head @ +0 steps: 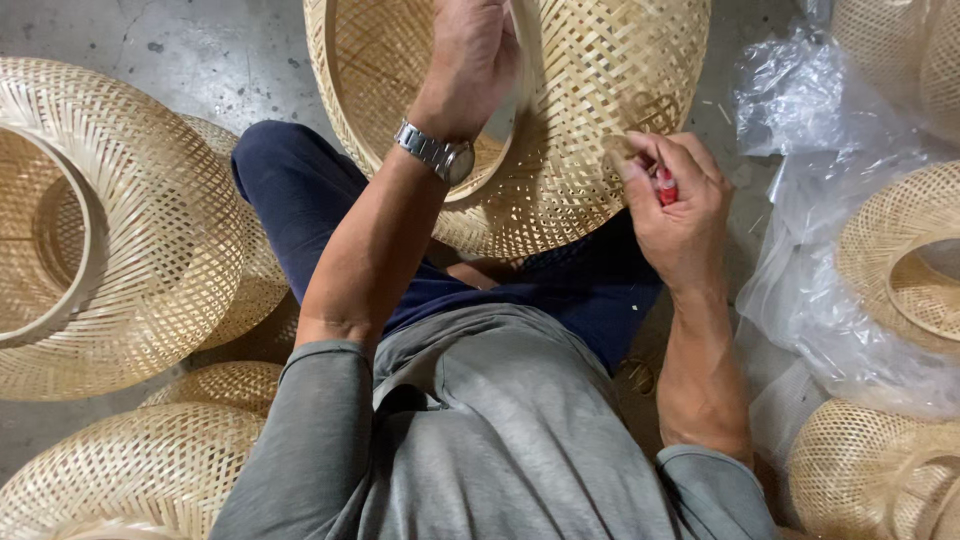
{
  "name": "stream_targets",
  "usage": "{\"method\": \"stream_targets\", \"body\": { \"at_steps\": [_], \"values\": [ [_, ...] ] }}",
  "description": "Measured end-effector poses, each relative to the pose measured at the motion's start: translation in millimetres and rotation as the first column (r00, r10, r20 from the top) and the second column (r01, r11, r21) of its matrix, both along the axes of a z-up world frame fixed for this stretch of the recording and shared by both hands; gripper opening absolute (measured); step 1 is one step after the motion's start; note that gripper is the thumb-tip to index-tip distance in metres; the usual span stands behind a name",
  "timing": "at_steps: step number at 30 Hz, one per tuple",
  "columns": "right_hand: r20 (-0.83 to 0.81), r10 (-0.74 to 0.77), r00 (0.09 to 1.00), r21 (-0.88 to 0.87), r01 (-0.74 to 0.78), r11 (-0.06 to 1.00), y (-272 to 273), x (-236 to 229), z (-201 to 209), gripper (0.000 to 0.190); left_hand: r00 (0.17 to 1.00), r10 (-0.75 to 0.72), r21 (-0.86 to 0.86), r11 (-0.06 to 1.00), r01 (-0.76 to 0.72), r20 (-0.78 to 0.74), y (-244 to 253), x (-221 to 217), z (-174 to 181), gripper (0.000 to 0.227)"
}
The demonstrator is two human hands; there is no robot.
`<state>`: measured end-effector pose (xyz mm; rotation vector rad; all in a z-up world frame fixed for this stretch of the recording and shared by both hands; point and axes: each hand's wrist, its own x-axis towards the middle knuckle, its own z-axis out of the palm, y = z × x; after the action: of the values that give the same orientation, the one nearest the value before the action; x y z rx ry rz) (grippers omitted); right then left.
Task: The person sits on the floor and uses a red utility knife to trim excess bamboo strands from the rim of a woven basket. They rotate the basket to access different sections of the rim, cutting the protruding material flush with the edge.
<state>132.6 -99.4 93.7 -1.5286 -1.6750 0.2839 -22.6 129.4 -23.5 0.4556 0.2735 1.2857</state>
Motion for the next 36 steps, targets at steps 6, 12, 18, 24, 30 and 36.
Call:
{"method": "stream_targets", "body": {
  "at_steps": [6, 12, 18, 24, 30, 36],
  "values": [
    [0.224, 0.028, 0.974, 0.055, -0.042, 0.998, 10, 1, 9, 0.02, 0.989, 0.145, 0.065, 0.987, -0.145, -0.004, -13, 10, 8, 0.007],
    [0.32, 0.031, 0.947, 0.007, -0.034, 0.999, 8, -3, 21, 0.018, 0.979, 0.199, 0.087, 0.976, -0.201, 0.032, -23, 18, 23, 0.008],
    [0.51, 0.08, 0.856, 0.022, -0.106, 0.994, 2, 0, 24, 0.032, 0.982, 0.182, 0.125, 0.975, -0.186, 0.04, -29, 16, 29, 0.006],
    [0.503, 0.054, 0.863, 0.064, -0.1, 0.993, 0, 3, 7, 0.033, 0.983, 0.182, 0.103, 0.978, -0.18, -0.01, -36, 11, 47, 0.011],
    [0.37, 0.086, 0.925, 0.038, -0.108, 0.993, -3, 12, -6, 0.028, 0.995, 0.098, 0.129, 0.986, -0.101, 0.026, -42, 1, 62, 0.011],
    [-0.204, -0.171, 0.964, -0.024, 0.17, 0.985, -4, 56, -2, 0.028, 0.999, 0.045, -0.011, 0.999, -0.045, 0.01, -35, -7, 59, 0.011]
  ]
}}
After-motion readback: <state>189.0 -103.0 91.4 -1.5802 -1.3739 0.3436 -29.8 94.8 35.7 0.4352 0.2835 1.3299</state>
